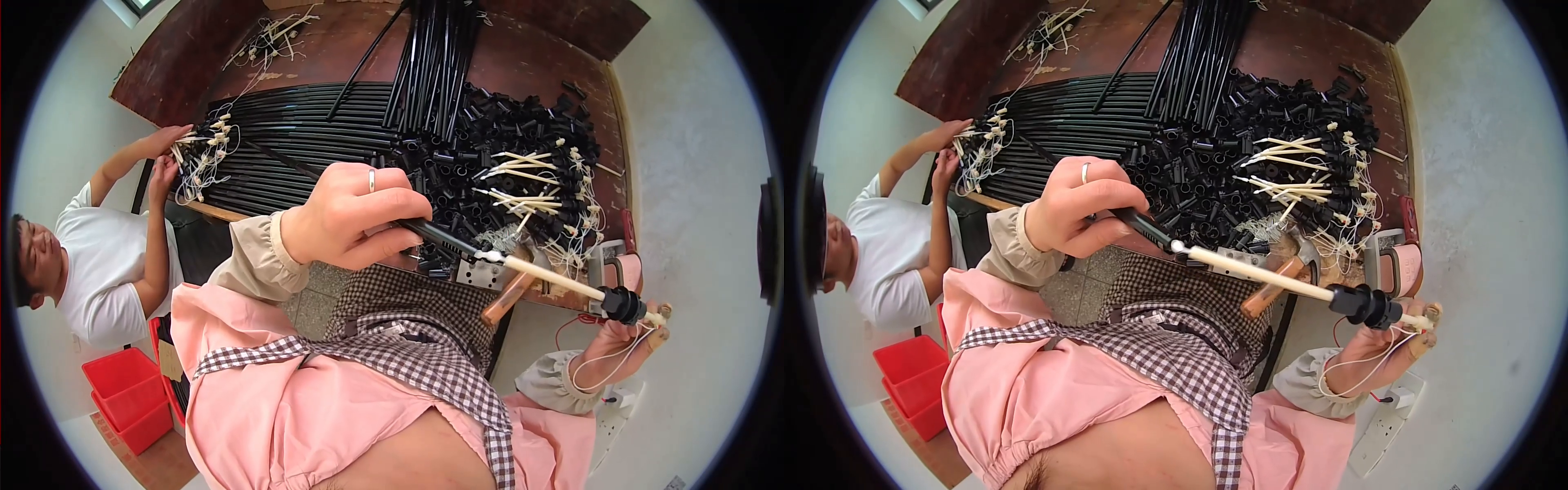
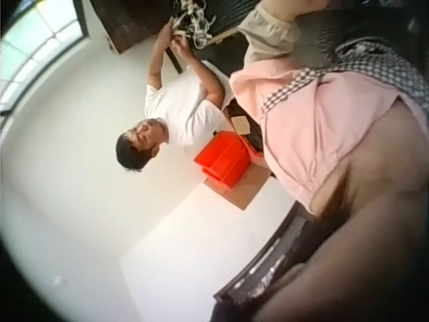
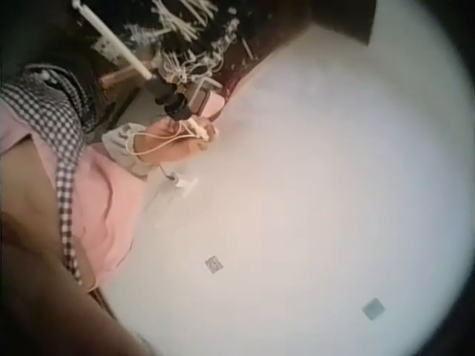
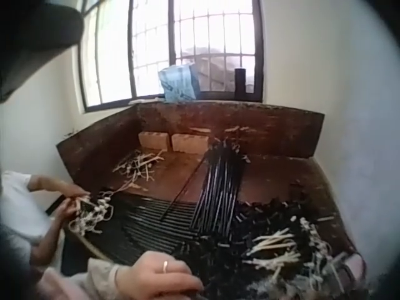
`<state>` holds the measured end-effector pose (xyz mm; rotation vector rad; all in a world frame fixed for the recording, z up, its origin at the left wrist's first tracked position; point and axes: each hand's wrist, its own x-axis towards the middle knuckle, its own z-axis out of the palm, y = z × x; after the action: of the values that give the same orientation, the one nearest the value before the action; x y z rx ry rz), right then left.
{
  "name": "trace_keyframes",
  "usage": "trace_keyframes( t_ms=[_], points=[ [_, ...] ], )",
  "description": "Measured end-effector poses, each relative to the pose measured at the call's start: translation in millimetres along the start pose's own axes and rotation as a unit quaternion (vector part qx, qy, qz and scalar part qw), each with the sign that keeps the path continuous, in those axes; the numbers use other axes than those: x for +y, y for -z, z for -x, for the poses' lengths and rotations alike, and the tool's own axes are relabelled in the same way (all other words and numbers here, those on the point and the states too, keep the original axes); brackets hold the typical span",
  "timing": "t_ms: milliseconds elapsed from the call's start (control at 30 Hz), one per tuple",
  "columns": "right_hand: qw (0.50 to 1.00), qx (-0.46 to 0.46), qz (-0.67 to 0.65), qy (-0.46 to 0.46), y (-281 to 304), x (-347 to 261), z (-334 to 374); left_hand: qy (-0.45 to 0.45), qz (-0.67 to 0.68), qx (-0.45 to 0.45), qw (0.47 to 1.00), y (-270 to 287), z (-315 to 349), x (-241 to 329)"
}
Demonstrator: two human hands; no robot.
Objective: Assemble electrical wiring components by attaching connectors to cables on a workbench.
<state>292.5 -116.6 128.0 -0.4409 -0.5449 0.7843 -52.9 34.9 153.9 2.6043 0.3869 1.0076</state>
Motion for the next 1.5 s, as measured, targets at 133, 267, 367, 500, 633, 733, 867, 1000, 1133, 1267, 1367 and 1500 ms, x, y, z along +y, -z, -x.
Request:
trace_keyframes(
  t_ms=[133,267,367,500,633,733,867,1000,1133,1267,1367,1500],
  points=[
    [0.999,-0.039,0.007,0.011,12,-12,0,0.002,-0.005,0.037,0.999,-2,-4,2],
    [0.998,-0.016,0.038,0.038,11,-13,0,-0.011,-0.012,0.053,0.998,-4,-9,1],
    [0.998,0.008,0.042,0.038,5,-12,-3,-0.017,-0.044,0.037,0.998,-7,-12,6],
    [0.994,0.025,0.063,0.081,0,-22,-12,0.020,-0.104,0.018,0.994,-13,-21,31],
    [0.996,-0.058,0.039,0.052,15,-35,-23,0.100,-0.147,-0.009,0.984,-34,-19,66],
    [0.923,-0.195,0.325,0.069,7,-12,-36,0.157,-0.085,-0.021,0.984,-63,-14,83],
    [0.934,-0.117,0.258,-0.218,-21,54,-5,0.209,0.099,0.022,0.973,-116,20,63],
    [0.877,-0.139,0.314,-0.336,-19,72,7,0.257,0.140,0.059,0.954,-130,48,51],
    [0.875,-0.150,0.343,-0.306,-10,79,10,0.298,0.096,-0.037,0.949,-129,54,52],
    [0.862,-0.196,0.396,-0.250,-6,78,12,0.290,0.128,-0.064,0.946,-130,54,52],
    [0.879,-0.163,0.309,-0.324,-8,77,15,0.284,0.217,-0.050,0.933,-134,56,49],
    [0.879,-0.165,0.342,-0.289,-8,77,19,0.300,0.279,-0.064,0.910,-132,62,43]
  ],
)
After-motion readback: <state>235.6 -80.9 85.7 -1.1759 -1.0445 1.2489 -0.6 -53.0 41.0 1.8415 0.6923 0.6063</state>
